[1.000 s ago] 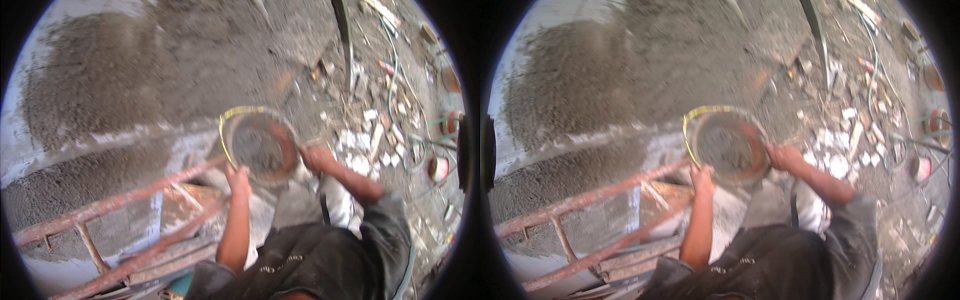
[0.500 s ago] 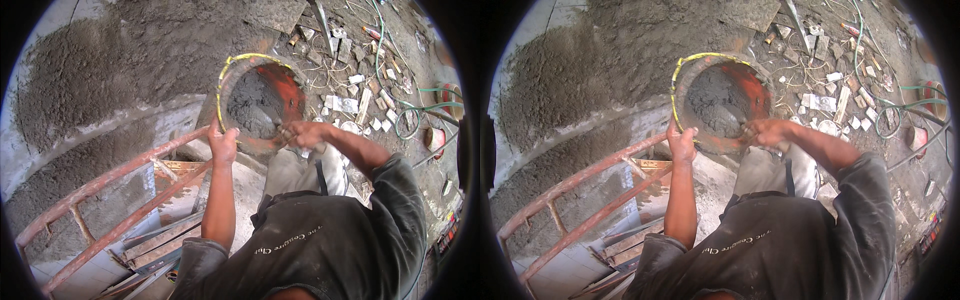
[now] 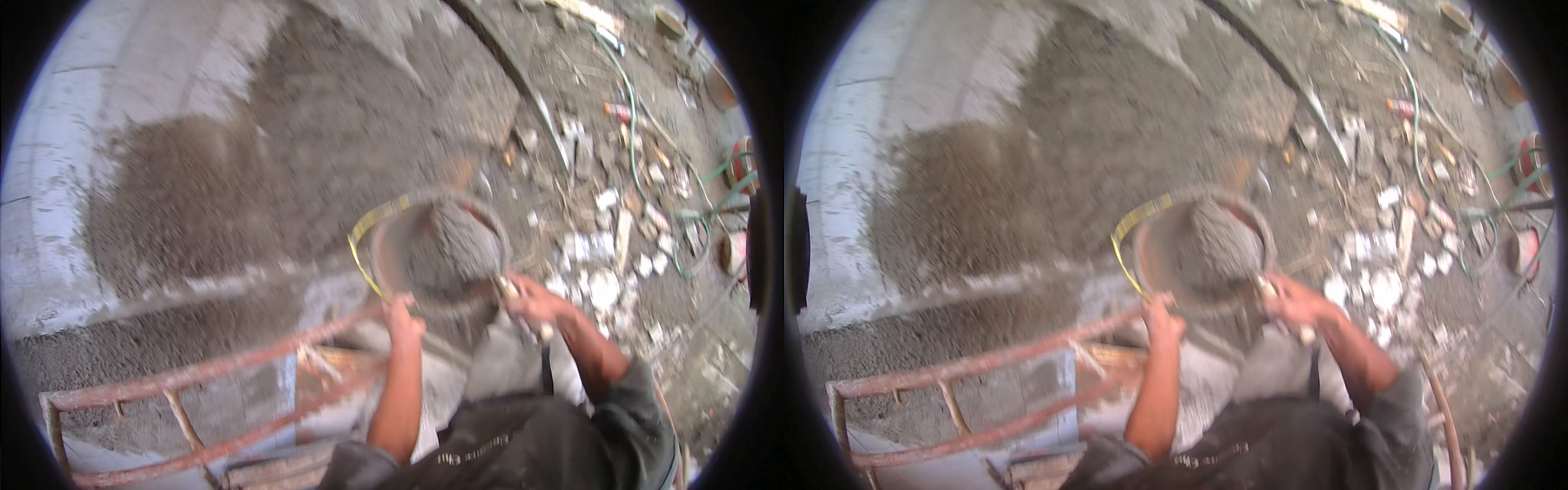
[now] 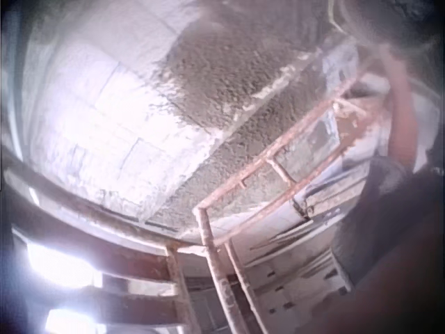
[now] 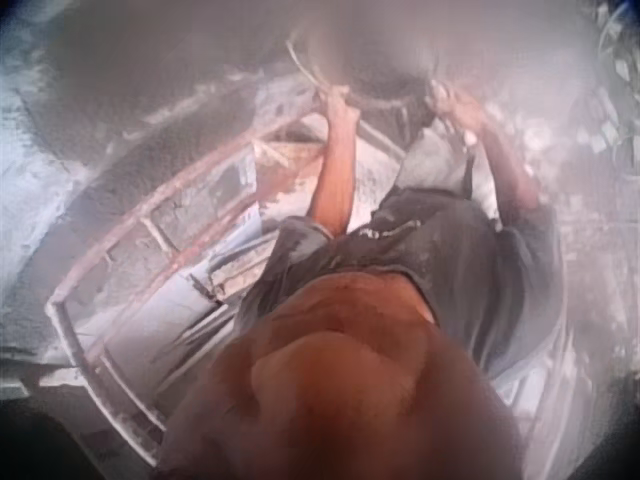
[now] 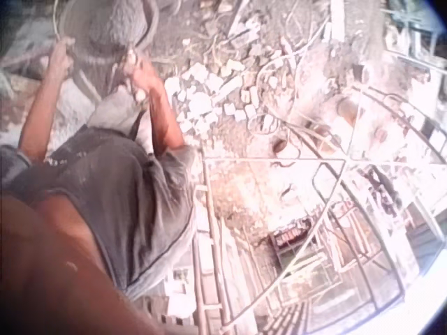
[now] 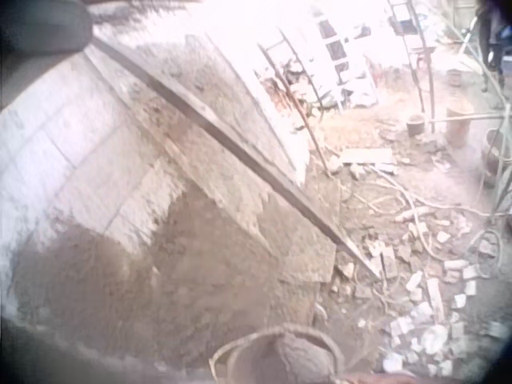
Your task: The person scoops wet cement from a pile on the floor into a red bucket using a trowel. They then apply the cement to a vertical wall surface, smoothing it with the trowel. The person repeats the scooping and applying process multiple times.
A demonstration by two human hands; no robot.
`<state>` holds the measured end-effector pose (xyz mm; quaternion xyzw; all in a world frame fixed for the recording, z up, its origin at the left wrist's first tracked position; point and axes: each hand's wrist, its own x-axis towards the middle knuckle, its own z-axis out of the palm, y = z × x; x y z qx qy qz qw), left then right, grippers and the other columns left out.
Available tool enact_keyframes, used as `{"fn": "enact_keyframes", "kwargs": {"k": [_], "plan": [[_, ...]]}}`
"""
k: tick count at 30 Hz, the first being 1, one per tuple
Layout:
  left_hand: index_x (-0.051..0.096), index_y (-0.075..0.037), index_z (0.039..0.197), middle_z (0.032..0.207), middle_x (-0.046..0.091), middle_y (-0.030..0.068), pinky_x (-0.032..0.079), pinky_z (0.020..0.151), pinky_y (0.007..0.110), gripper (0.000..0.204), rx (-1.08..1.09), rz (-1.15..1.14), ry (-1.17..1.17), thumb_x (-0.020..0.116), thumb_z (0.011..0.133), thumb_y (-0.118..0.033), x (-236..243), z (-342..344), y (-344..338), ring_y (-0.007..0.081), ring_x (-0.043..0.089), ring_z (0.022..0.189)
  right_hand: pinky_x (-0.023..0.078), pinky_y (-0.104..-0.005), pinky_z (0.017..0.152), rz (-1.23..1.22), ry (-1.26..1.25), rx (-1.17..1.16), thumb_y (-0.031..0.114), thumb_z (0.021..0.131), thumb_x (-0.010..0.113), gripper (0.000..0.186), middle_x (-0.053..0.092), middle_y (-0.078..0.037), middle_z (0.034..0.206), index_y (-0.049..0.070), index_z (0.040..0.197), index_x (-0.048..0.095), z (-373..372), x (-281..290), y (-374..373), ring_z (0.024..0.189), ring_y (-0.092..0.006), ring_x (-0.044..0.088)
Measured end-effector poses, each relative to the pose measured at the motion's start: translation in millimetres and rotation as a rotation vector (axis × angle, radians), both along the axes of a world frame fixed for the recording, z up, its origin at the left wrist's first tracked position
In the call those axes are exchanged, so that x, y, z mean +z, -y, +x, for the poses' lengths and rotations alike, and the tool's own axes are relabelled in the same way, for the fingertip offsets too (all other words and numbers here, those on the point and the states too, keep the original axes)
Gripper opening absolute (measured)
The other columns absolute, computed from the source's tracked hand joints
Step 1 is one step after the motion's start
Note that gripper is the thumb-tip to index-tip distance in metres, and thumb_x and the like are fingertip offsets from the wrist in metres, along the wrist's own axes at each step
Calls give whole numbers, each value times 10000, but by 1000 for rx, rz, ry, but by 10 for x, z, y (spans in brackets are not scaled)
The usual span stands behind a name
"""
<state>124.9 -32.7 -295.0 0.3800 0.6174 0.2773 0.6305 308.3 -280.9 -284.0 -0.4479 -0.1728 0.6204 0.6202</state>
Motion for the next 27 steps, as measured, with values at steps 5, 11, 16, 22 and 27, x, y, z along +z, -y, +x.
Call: {"fn": "enact_keyframes", "kwargs": {"k": [5,11,16,22,27], "plan": [[460,-164,1215,1082,497,39,477,660,428,660,38,-115,7,539,597,55,-287,-155,-192,223,509,901,436,-263,441,142,-285,-427,53,804,560,343,500,-24,757,74,1118,423,291,312,-372,505,-104,484],[444,-159,1247,1120,512,37,483,677,384,690,-41,-171,-38,500,608,94,-282,-517,-268,222,531,919,489,-245,472,219,98,-1217,40,883,561,407,490,-37,919,92,1225,346,851,694,-1960,606,-98,526],[410,-113,1326,1166,535,65,525,796,411,756,-65,-169,122,454,621,158,-227,-924,-327,268,554,1012,491,-301,634,186,287,-1760,74,901,586,427,489,-84,954,26,1236,326,1625,802,-3729,848,-153,555],[434,-103,1311,1158,568,83,528,822,409,717,-100,-115,285,471,648,167,48,-611,-393,266,577,1017,483,-453,653,-211,802,-1249,81,846,539,375,564,-161,903,-62,1178,440,2393,546,-5332,764,-345,566],[432,-94,1298,1147,559,93,527,806,425,695,12,-84,241,462,654,167,-11,-906,-406,271,581,991,500,-452,588,392,1427,-878,75,833,527,263,561,-251,846,-39,1056,445,293,649,-5142,719,-384,596]]}}
